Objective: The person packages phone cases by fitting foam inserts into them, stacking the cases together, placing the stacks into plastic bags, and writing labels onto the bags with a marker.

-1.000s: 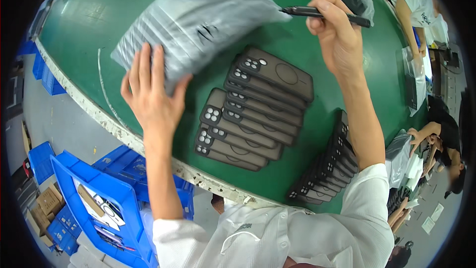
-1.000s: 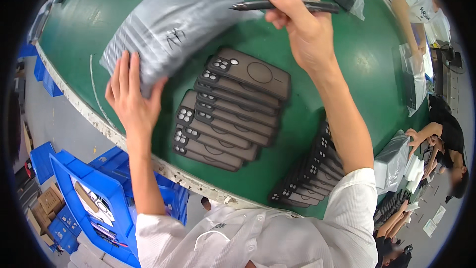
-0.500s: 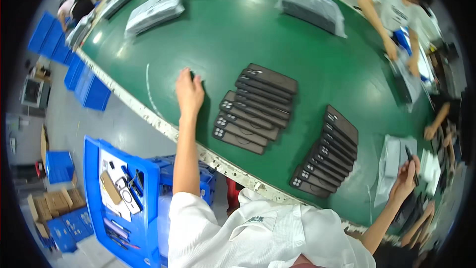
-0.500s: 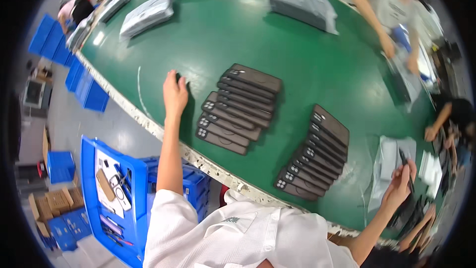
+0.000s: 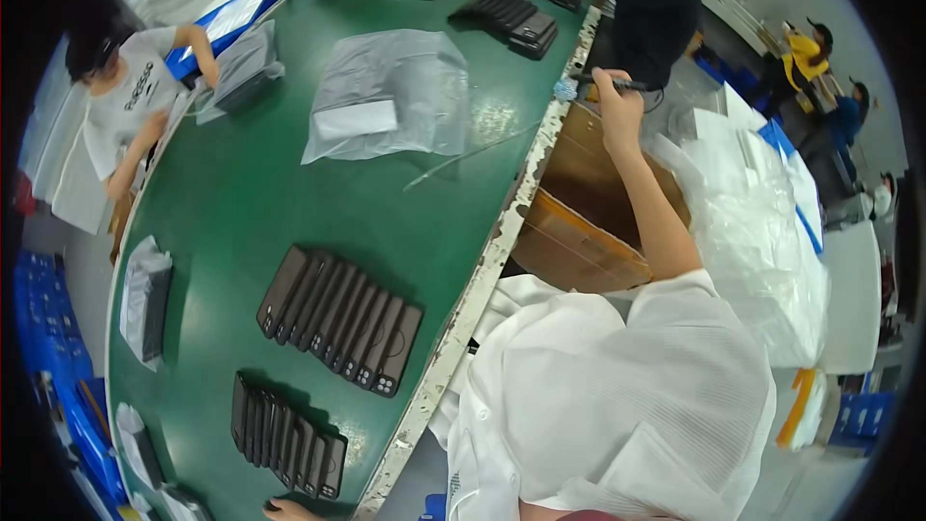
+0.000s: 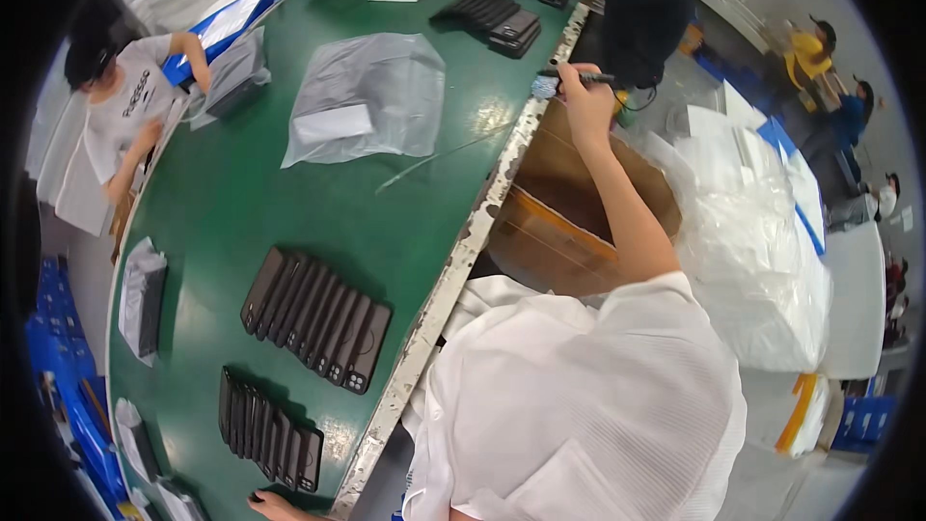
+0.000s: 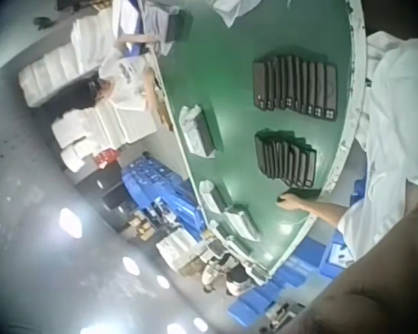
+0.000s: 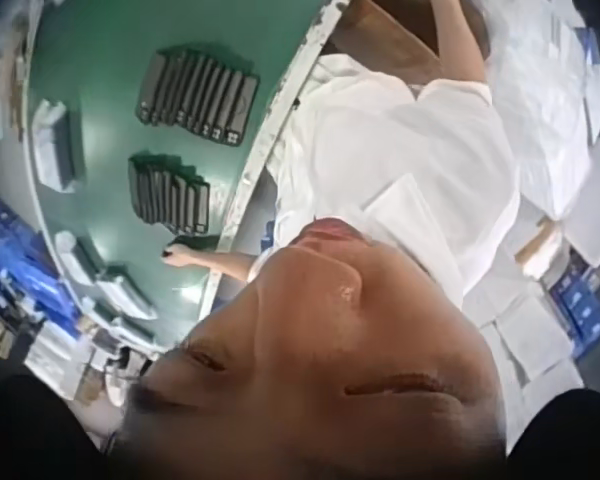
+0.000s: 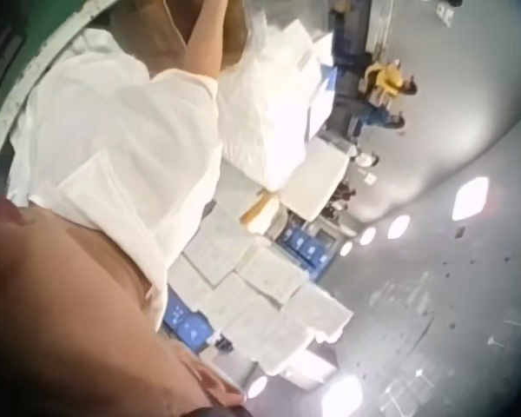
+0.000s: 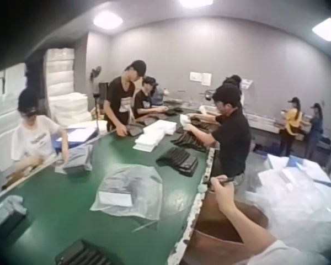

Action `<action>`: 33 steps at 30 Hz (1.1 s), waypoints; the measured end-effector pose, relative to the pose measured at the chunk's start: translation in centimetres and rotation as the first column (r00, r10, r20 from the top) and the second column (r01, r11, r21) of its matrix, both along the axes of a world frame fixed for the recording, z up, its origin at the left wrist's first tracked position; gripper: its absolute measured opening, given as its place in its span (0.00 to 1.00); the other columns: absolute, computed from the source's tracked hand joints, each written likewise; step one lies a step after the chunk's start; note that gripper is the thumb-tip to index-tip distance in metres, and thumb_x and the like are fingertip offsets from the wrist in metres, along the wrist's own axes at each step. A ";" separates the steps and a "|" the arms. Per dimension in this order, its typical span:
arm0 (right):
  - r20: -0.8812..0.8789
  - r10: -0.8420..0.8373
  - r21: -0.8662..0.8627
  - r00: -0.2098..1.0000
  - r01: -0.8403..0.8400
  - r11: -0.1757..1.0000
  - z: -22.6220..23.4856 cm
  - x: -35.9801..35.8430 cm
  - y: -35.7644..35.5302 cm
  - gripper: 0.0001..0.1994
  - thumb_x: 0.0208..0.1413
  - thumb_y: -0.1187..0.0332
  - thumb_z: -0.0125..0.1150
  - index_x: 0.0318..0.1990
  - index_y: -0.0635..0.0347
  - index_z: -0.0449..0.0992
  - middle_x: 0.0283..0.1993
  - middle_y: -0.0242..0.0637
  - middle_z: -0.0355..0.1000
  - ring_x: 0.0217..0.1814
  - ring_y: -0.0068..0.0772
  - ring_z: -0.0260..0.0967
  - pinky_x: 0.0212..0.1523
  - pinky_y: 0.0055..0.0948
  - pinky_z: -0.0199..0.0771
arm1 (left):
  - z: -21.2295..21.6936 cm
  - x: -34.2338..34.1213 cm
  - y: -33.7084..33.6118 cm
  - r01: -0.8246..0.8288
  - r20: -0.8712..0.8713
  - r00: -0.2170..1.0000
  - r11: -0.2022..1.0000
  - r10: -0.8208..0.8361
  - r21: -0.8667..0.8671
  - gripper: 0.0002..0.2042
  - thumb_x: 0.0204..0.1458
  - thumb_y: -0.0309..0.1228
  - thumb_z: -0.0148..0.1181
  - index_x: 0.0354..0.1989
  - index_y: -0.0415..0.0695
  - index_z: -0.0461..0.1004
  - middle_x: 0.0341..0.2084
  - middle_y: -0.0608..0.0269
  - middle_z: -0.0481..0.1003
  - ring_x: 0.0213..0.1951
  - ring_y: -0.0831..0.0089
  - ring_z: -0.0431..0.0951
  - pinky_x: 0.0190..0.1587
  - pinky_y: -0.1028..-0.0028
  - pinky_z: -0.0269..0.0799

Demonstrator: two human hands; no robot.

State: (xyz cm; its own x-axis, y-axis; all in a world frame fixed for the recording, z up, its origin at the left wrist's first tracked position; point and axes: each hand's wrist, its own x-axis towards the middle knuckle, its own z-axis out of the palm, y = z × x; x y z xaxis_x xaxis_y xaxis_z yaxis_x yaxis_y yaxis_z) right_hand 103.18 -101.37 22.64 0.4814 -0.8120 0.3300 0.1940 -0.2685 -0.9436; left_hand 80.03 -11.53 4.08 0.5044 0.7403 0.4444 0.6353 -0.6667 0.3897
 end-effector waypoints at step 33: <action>-0.425 -0.331 -0.588 0.843 0.021 0.809 -13.8 3.0 -5.1 0.23 0.69 0.53 0.66 0.51 0.71 0.76 0.45 0.52 0.80 0.44 0.49 0.79 0.48 0.45 0.80 | 5.9 -9.5 -15.3 -0.134 0.378 0.864 0.877 0.331 -0.462 0.20 0.69 0.34 0.59 0.64 0.33 0.73 0.56 0.50 0.80 0.60 0.58 0.78 0.60 0.60 0.75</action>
State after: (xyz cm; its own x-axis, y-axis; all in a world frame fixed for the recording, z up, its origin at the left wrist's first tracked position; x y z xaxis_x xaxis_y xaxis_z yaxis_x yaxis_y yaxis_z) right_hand 106.23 -106.49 8.86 0.5662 -0.6552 0.5001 -0.3499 -0.7405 -0.5738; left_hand 70.50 -26.80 9.95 0.1214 0.9712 0.2050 0.4492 -0.2380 0.8612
